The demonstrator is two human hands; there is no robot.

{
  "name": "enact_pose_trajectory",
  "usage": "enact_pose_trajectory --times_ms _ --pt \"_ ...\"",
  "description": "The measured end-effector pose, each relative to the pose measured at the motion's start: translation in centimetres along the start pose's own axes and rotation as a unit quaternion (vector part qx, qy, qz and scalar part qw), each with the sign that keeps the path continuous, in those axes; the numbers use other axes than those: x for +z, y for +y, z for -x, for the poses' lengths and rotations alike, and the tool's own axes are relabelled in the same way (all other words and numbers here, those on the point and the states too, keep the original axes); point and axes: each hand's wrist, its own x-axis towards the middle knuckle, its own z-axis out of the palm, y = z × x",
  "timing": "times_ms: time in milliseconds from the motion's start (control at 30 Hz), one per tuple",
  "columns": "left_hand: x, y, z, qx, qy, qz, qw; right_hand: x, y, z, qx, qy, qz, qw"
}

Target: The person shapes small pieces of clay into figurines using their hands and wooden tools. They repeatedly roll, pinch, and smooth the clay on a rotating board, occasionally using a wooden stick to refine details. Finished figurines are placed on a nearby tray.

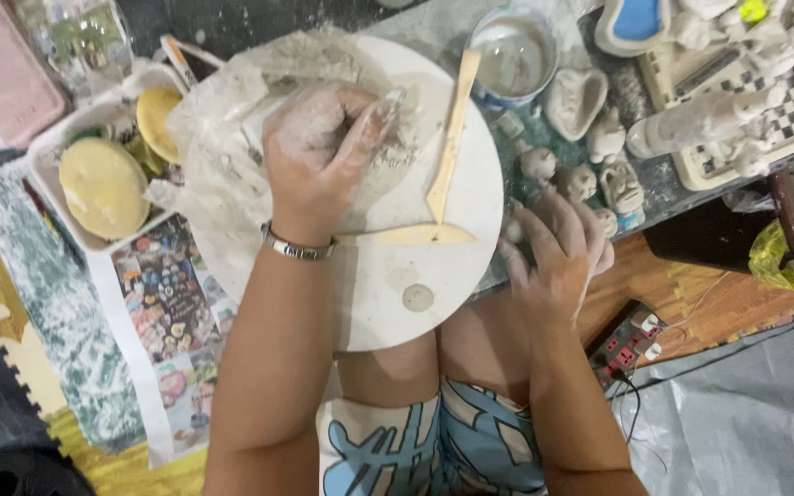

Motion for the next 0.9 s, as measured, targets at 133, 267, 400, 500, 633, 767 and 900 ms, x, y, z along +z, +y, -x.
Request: enact_pose_trajectory --times_ms 133,267,400,500,633,767,900 --pt "0.4 0.0 0.3 -0.038 -0.004 0.076 0.996 0.4 1.1 0.8 -0.023 0.055 -0.038 0.997" --pt "0.0 -0.2 0.0 -0.048 -0.008 0.099 0.994 1.7 2.2 0.8 -0.092 0.191 -0.124 0.969" --pt "0.2 -0.8 0.8 -0.107 0.000 0.089 0.990 3.3 2.8 2.6 -0.057 0.248 -0.266 0.930" --pt "0.1 -0.7 0.5 -0.060 -0.003 0.113 0.992 4.2 2.7 2.7 -0.077 0.254 -0.380 0.886" --pt "0.0 -1.2 1.0 -0.042 -0.001 0.124 0.991 4.7 2.9 4.2 -0.066 0.231 -0.387 0.890" --pt "0.1 -1.1 0.5 -0.053 0.008 0.151 0.987 5.1 2.8 3.2 -0.084 0.223 -0.382 0.893" --pt "0.1 -0.8 0.6 -0.074 0.019 0.113 0.991 5.0 2.2 2.8 0.024 0.149 -0.380 0.913"
